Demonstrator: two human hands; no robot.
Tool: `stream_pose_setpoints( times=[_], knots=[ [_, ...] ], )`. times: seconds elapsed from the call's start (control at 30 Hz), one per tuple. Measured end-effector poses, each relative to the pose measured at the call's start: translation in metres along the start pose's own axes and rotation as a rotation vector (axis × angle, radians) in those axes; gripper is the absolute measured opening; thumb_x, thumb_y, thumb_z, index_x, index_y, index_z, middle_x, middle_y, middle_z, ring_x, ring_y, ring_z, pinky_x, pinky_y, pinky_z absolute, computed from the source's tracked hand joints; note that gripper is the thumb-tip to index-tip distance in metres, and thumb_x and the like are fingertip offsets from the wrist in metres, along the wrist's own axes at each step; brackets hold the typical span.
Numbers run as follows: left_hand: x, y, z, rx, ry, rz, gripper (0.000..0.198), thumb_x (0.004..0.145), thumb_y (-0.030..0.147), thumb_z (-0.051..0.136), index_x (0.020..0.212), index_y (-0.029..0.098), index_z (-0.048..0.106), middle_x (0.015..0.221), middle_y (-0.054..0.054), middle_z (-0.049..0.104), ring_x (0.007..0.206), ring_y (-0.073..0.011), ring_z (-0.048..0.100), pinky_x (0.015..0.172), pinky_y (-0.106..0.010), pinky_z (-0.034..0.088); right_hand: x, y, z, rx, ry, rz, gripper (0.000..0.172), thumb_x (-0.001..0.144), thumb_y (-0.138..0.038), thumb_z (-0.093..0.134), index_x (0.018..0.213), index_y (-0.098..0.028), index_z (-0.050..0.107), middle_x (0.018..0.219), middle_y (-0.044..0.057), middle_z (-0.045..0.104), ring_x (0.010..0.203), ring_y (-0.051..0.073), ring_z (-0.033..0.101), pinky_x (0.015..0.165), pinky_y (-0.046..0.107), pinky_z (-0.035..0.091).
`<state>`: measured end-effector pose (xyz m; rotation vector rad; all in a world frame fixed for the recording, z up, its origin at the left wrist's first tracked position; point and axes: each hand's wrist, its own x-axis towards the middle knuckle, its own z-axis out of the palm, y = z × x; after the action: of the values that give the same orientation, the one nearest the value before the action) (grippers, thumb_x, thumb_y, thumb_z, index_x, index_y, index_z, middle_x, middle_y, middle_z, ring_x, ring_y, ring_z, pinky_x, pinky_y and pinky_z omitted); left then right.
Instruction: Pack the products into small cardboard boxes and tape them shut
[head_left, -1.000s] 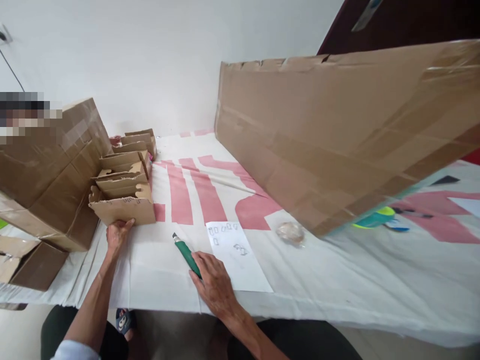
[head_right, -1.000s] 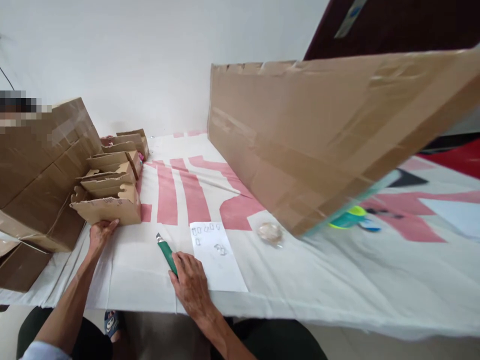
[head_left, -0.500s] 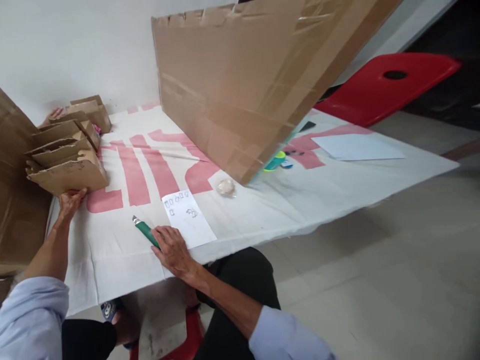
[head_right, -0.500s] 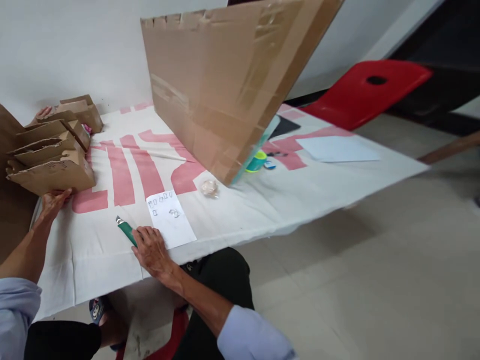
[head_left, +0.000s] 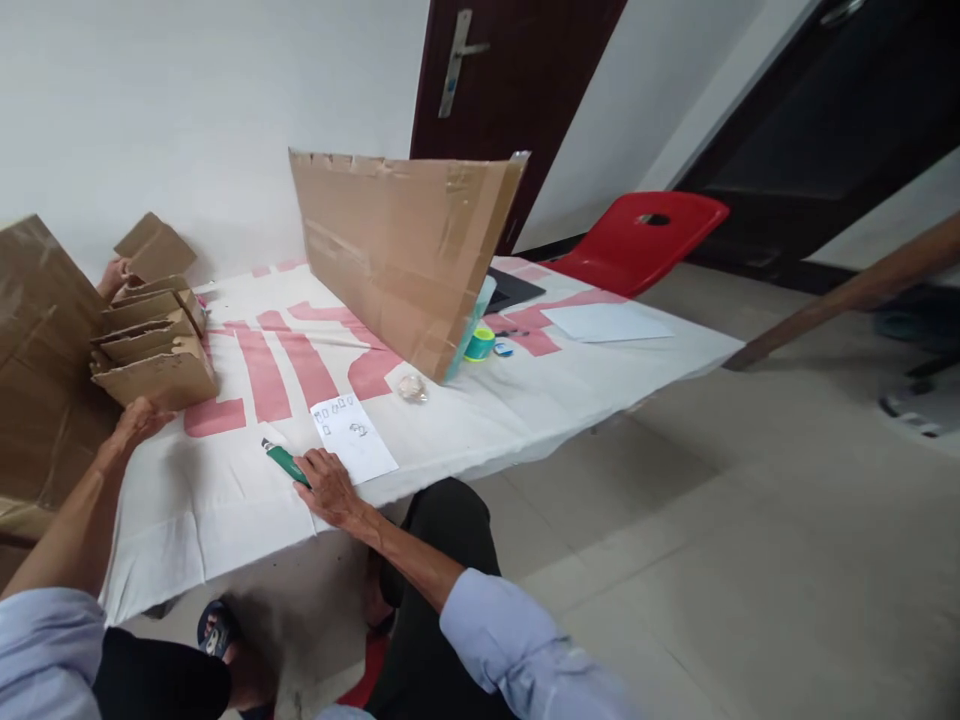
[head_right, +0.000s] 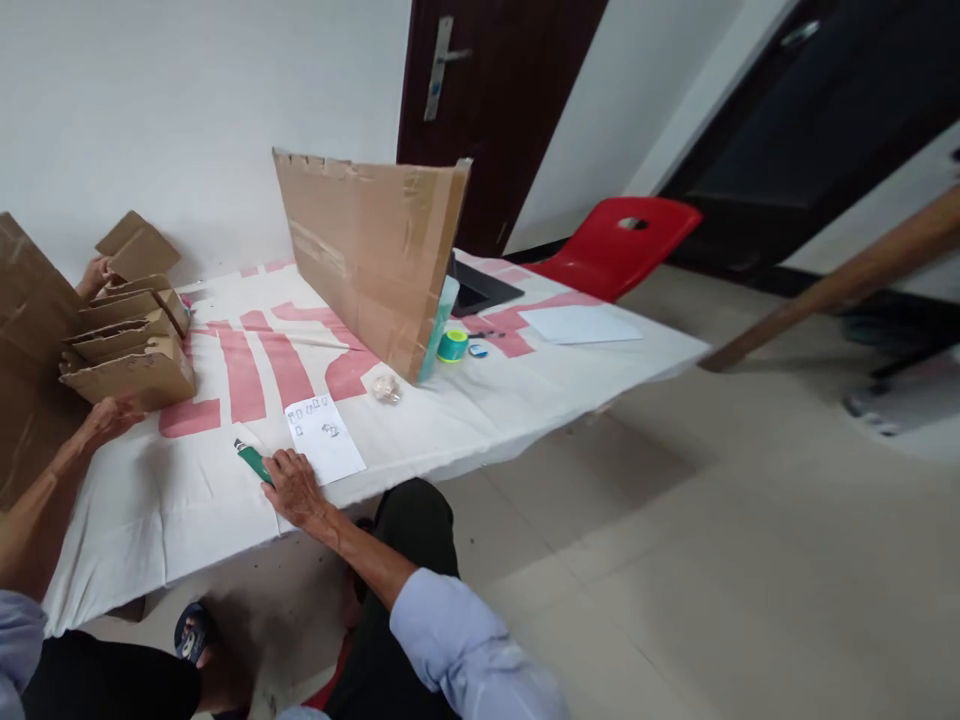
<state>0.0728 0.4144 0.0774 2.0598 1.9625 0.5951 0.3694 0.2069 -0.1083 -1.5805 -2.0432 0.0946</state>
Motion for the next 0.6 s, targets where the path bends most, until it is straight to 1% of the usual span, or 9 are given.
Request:
stream_pose_setpoints(
  times=[0.07, 0.1, 0.17, 0.27, 0.33, 0.4, 0.43, 0.53, 0.6],
  knots=[
    [-0.023, 0.002, -0.004, -0.01, -0.048, 0.032, 0.036, 0.08, 0.048, 0.081, 0.088, 0.014, 0.071, 0.079, -0.005, 0.073, 0.083, -0.0249, 0.073, 0.073, -0.029, 0.053, 0.001, -0.002, 0.0, -0.021, 0.007, 0.006, 0.037, 0.097, -0.025, 0.074, 0.132, -0.018, 0.067, 0.118, 0.011, 0.069, 0.109, 0.028, 0.059, 0.094, 0.044, 0.051],
    [-0.038, 0.002, -0.005, -0.014, -0.08, 0.048, 0.038, 0.076, 0.049, 0.082, 0.091, 0.016, 0.073, 0.082, -0.006, 0.075, 0.083, -0.0258, 0.074, 0.073, -0.029, 0.054, 0.001, -0.003, 0.0, -0.028, 0.009, 0.011, 0.037, 0.097, -0.025, 0.074, 0.132, -0.019, 0.068, 0.117, 0.01, 0.069, 0.109, 0.028, 0.059, 0.094, 0.044, 0.051],
    [-0.072, -0.002, -0.004, -0.037, -0.122, 0.102, 0.048, 0.07, 0.055, 0.081, 0.101, 0.018, 0.076, 0.088, -0.008, 0.079, 0.082, -0.0278, 0.075, 0.074, -0.033, 0.057, 0.0, -0.005, -0.002, -0.034, 0.005, 0.027, 0.039, 0.097, -0.026, 0.074, 0.135, -0.019, 0.067, 0.118, 0.01, 0.07, 0.109, 0.028, 0.06, 0.094, 0.043, 0.052],
    [-0.131, -0.012, 0.0, -0.114, -0.127, 0.217, 0.064, 0.069, 0.068, 0.073, 0.111, 0.02, 0.078, 0.11, -0.014, 0.08, 0.087, -0.0309, 0.078, 0.075, -0.038, 0.061, -0.007, -0.008, -0.006, -0.024, 0.012, 0.048, 0.046, 0.097, -0.026, 0.074, 0.141, -0.018, 0.065, 0.125, 0.012, 0.071, 0.114, 0.028, 0.062, 0.099, 0.044, 0.054],
    [-0.172, -0.021, 0.003, -0.179, -0.097, 0.233, 0.069, 0.071, 0.075, 0.069, 0.114, 0.021, 0.078, 0.122, -0.016, 0.078, 0.092, -0.0321, 0.078, 0.072, -0.039, 0.063, -0.018, -0.009, -0.008, -0.015, 0.064, 0.041, 0.049, 0.097, -0.026, 0.075, 0.144, -0.017, 0.063, 0.136, 0.016, 0.069, 0.125, 0.03, 0.062, 0.109, 0.046, 0.053],
    [-0.211, -0.033, 0.007, -0.248, -0.058, 0.199, 0.069, 0.075, 0.076, 0.068, 0.117, 0.023, 0.077, 0.126, -0.015, 0.077, 0.094, -0.0316, 0.078, 0.07, -0.039, 0.065, -0.034, -0.007, -0.009, -0.021, 0.134, 0.031, 0.051, 0.098, -0.025, 0.073, 0.147, -0.016, 0.062, 0.146, 0.019, 0.065, 0.137, 0.032, 0.058, 0.118, 0.049, 0.048],
    [-0.229, -0.04, 0.009, -0.277, -0.033, 0.169, 0.068, 0.075, 0.076, 0.069, 0.117, 0.024, 0.077, 0.124, -0.014, 0.077, 0.093, -0.0309, 0.079, 0.069, -0.039, 0.066, -0.044, -0.005, -0.008, -0.032, 0.16, 0.033, 0.051, 0.099, -0.025, 0.071, 0.148, -0.015, 0.062, 0.15, 0.02, 0.064, 0.141, 0.033, 0.057, 0.121, 0.051, 0.046],
    [-0.277, -0.062, 0.019, -0.349, 0.028, 0.034, 0.07, 0.074, 0.08, 0.071, 0.116, 0.024, 0.078, 0.11, -0.011, 0.079, 0.077, -0.0277, 0.077, 0.064, -0.039, 0.066, -0.072, 0.008, -0.004, -0.082, 0.178, 0.08, 0.049, 0.102, -0.028, 0.064, 0.149, -0.014, 0.062, 0.154, 0.021, 0.062, 0.145, 0.034, 0.056, 0.123, 0.054, 0.044],
    [-0.302, -0.076, 0.026, -0.389, 0.039, -0.066, 0.076, 0.072, 0.083, 0.072, 0.117, 0.023, 0.078, 0.1, -0.01, 0.079, 0.068, -0.0262, 0.075, 0.061, -0.039, 0.065, -0.085, 0.02, -0.001, -0.111, 0.159, 0.119, 0.048, 0.104, -0.032, 0.06, 0.149, -0.014, 0.062, 0.154, 0.022, 0.063, 0.144, 0.034, 0.058, 0.122, 0.055, 0.046]
  ],
)
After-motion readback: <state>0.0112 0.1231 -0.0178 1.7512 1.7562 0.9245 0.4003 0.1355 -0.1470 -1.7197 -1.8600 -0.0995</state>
